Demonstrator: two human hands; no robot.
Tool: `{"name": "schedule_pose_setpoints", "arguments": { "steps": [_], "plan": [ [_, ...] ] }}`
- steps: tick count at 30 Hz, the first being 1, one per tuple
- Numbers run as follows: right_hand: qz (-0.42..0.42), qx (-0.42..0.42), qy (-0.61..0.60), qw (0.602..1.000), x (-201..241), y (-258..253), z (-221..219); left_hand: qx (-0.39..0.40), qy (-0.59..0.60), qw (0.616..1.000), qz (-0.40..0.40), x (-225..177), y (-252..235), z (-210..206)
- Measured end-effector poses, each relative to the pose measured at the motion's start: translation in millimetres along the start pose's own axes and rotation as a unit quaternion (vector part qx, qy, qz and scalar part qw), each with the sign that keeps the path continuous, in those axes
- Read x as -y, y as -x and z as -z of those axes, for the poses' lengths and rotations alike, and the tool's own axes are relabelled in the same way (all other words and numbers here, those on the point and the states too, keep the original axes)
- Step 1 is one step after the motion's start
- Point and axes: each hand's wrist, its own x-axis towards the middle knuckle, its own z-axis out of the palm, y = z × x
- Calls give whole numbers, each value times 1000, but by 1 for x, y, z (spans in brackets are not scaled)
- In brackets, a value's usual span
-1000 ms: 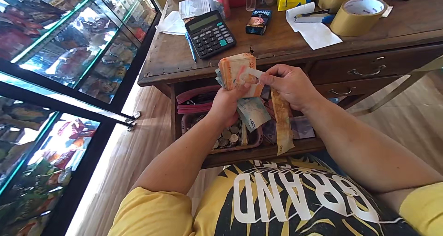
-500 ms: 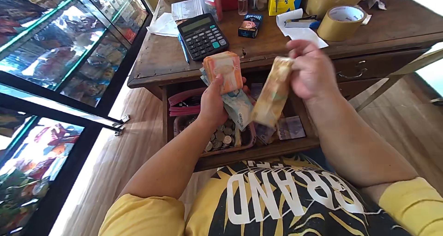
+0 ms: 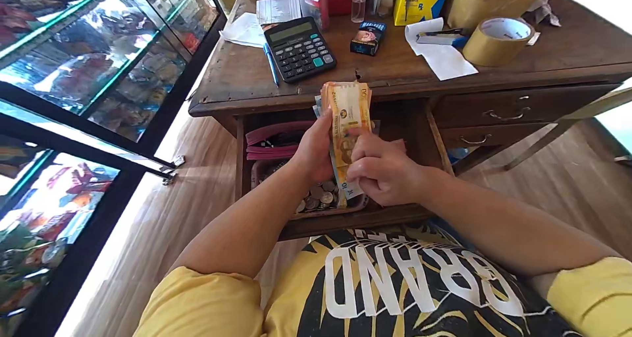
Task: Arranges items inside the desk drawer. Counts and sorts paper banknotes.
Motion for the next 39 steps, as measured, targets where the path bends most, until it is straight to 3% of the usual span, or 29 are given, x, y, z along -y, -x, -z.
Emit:
{"name": "schedule_pose_setpoints", "arguments": {
  "steps": [8, 12, 15, 20, 24, 27, 29, 32, 35, 39],
  "plan": [
    [-26, -17, -53, 998, 0, 2, 6, 42, -69, 997, -20, 6, 2, 3],
    [-48, -64, -108, 991, 2, 0, 14, -75, -60, 995, -28, -1, 0, -12],
    [-81, -137, -16, 987, -3, -3, 18, -133, -56, 989, -30, -4, -3, -18],
    [-130, 8, 160, 978, -18, 0, 19, -53, -56, 996, -37, 3, -3, -14],
    [-130, 12, 206, 970, -20, 2, 21, -6, -58, 998, -7, 6, -2, -13],
    [-124, -57, 217, 967, -22, 2, 25, 60, -63, 996, 4, 8, -2, -10],
    [-165, -130, 215, 954, -22, 0, 34, 77, -65, 995, 9, 10, -3, -9],
    [-252, -242, 199, 916, -25, 0, 56, 27, -34, 998, 41, 11, -4, -11],
    [-252, -369, 137, 884, -38, 2, 66, -15, -27, 998, 54, 11, -6, -12],
    [-223, -403, 109, 881, -42, 1, 61, -44, -39, 998, 33, 14, -6, -13]
  ]
}}
